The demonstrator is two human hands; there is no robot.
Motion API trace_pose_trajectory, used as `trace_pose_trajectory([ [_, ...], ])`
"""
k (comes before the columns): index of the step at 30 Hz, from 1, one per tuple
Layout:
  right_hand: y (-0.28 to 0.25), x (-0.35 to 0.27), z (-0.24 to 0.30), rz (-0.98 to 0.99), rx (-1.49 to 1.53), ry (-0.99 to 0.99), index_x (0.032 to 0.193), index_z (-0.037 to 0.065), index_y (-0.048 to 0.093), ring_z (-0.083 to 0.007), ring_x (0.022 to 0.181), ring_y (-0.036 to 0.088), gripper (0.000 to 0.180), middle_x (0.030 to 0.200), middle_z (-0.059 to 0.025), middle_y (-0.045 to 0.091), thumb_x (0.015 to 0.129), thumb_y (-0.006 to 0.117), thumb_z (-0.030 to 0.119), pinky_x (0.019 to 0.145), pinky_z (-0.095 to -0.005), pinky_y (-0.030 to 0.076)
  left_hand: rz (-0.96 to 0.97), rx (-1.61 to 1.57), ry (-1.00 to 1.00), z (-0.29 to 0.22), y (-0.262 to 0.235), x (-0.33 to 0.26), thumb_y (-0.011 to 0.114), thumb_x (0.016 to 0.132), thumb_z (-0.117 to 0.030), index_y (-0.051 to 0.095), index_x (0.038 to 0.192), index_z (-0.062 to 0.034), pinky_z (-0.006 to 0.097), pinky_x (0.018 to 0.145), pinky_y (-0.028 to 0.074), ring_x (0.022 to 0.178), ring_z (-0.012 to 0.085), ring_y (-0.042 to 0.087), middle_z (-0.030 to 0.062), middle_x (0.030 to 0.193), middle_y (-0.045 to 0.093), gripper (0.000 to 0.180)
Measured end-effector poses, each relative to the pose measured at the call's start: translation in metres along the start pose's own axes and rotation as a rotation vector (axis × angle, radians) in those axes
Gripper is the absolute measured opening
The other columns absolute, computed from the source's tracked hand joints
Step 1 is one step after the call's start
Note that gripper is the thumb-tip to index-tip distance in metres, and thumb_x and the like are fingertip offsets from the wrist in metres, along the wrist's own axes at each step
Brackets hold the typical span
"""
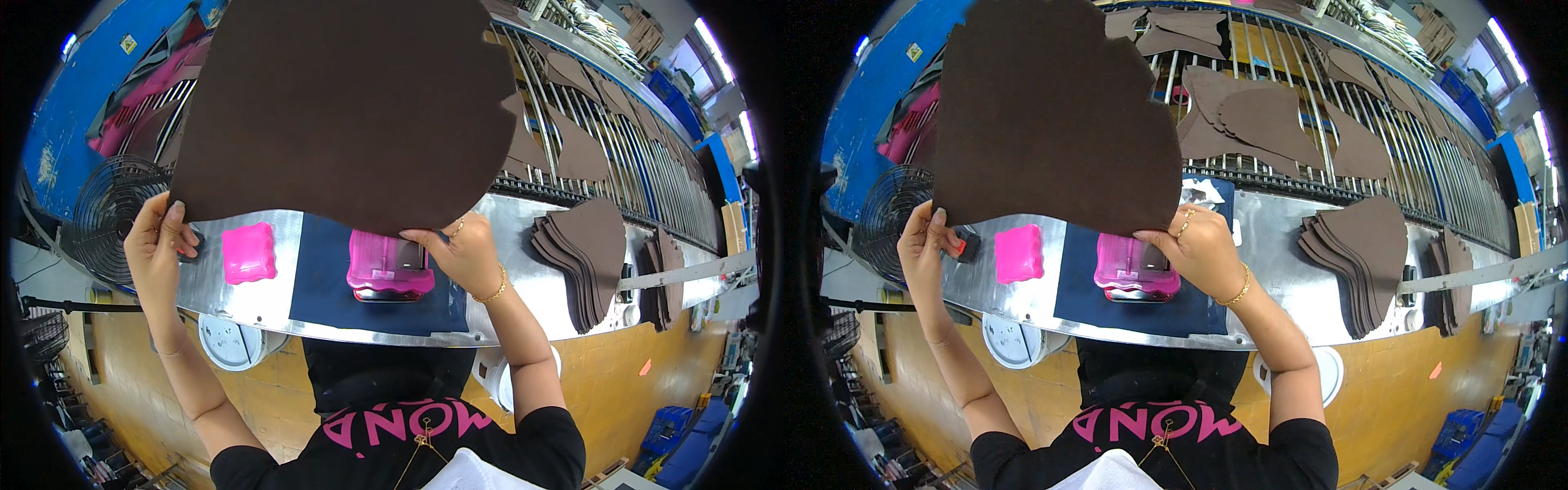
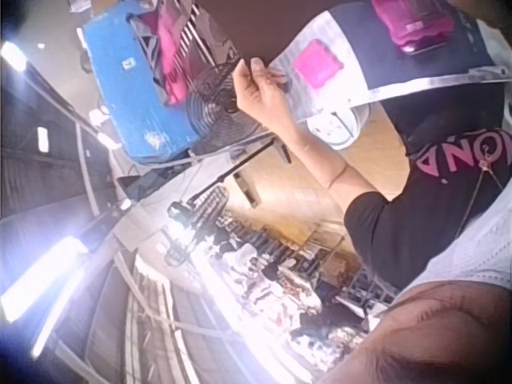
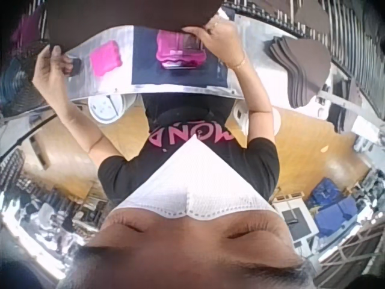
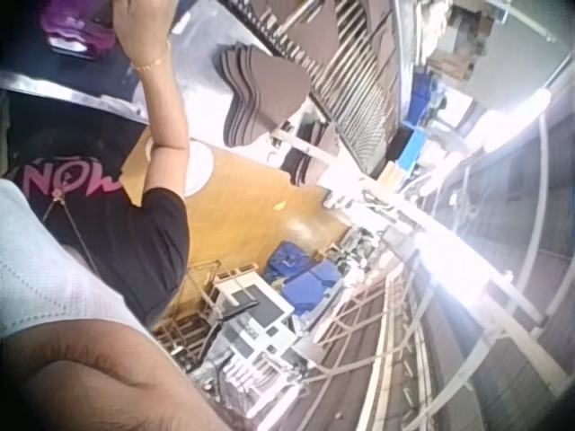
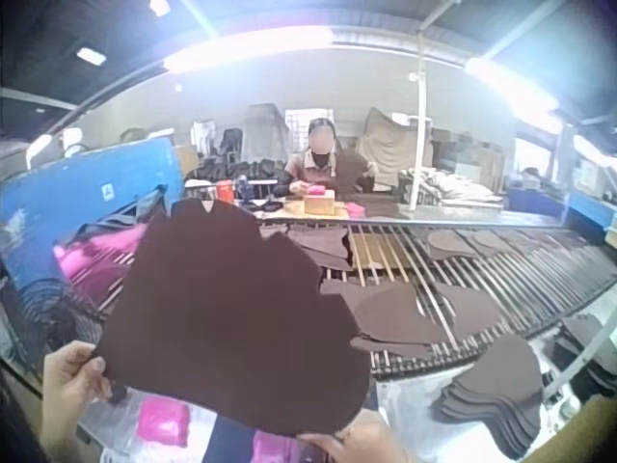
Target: The person repeatedly picks up brown fabric pieces from a conveyor belt and stacks them on a metal table. They handle each piece individually, placing it on top of an accumulating pile.
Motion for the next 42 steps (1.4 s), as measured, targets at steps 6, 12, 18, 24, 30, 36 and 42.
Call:
trace_pose_trajectory([
  [6, -0.026, -0.022, -0.005, 0.02, -0.109, -0.021, 0.078, 0.006, 0.069, -0.0245, 0.056, 0.057, 0.011, 0.062, -0.0076, 0.059, 0.071, 0.075, 0.011, 0.06, -0.0346, 0.048, 0.163, 0.002, -0.065, 0.021, 0.031, -0.011, 0.059, 0.09, -0.005, 0.063, 0.095, 0.004, 0.018, 0.047, 0.038, 0.056, 0.0043, 0.05, -0.0009, 0.071, 0.053, 0.011],
  [12, -0.053, -0.092, -0.04, 0.021, -0.13, 0.204, 0.083, 0.009, 0.07, -0.025, 0.062, 0.061, 0.02, 0.07, -0.007, 0.065, 0.066, 0.07, -0.001, 0.059, -0.0328, 0.047, 0.385, 0.187, 0.085, 0.009, 0.098, -0.015, 0.064, 0.08, 0.002, 0.063, 0.088, 0.0065, 0.028, 0.053, 0.039, 0.056, 0.0148, 0.048, 0.008, 0.067, 0.05, 0.01],
  [18, -0.102, -0.165, -0.055, -0.165, -0.098, 0.582, 0.087, 0.002, 0.071, -0.0144, 0.069, 0.063, 0.011, 0.076, -0.0069, 0.069, 0.075, 0.072, 0.001, 0.064, -0.027, 0.047, 0.527, 0.26, 0.442, -0.028, 0.163, -0.024, 0.069, 0.075, -0.003, 0.068, 0.087, -0.0019, 0.032, 0.058, 0.044, 0.065, 0.0216, 0.055, 0.0082, 0.072, 0.054, 0.012],
  [24, -0.197, -0.187, -0.053, -0.417, 0.028, 0.809, 0.092, 0.001, 0.062, -0.0035, 0.062, 0.04, 0.007, 0.068, 0.0074, 0.048, 0.085, 0.064, -0.001, 0.057, -0.0183, 0.036, 0.768, 0.306, 0.699, -0.055, 0.231, -0.039, 0.071, 0.073, -0.013, 0.071, 0.082, -0.0074, 0.037, 0.071, 0.044, 0.085, 0.0246, 0.052, 0.0056, 0.09, 0.055, 0.01],
  [30, -0.289, -0.132, -0.101, -0.449, 0.104, 0.794, 0.105, 0.0, 0.059, -0.0062, 0.08, 0.05, 0.015, 0.086, 0.0027, 0.056, 0.092, 0.054, 0.006, 0.076, -0.0212, 0.04, 0.619, 0.211, 0.676, -0.093, 0.248, -0.02, 0.075, 0.072, -0.013, 0.067, 0.094, -0.0061, 0.037, 0.078, 0.042, 0.084, 0.0255, 0.052, 0.0084, 0.101, 0.055, 0.025],
  [36, -0.391, -0.115, -0.23, -0.448, 0.04, 0.833, 0.124, -0.006, 0.052, -0.0117, 0.099, 0.058, 0.036, 0.11, -0.0108, 0.065, 0.093, 0.056, 0.011, 0.089, -0.0247, 0.043, 0.465, 0.268, 0.446, -0.083, 0.219, -0.004, 0.072, 0.075, -0.005, 0.065, 0.106, -0.0028, 0.032, 0.081, 0.044, 0.091, 0.0225, 0.054, 0.0095, 0.103, 0.054, 0.032],
  [42, -0.434, -0.138, -0.345, -0.363, -0.138, 1.013, 0.13, -0.009, 0.047, -0.0165, 0.104, 0.059, 0.048, 0.117, -0.015, 0.061, 0.091, 0.061, 0.014, 0.093, -0.0261, 0.042, 0.268, 0.377, 0.12, -0.022, 0.157, -0.003, 0.066, 0.082, -0.008, 0.062, 0.111, -0.0038, 0.024, 0.072, 0.038, 0.082, 0.0126, 0.048, 0.0027, 0.103, 0.054, 0.03],
])
Point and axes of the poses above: each hand's wrist, its own x-axis towards the middle knuckle, its own y-axis out of the palm, z = x × y, the point moved 3 cm from there along x, towards the middle knuckle
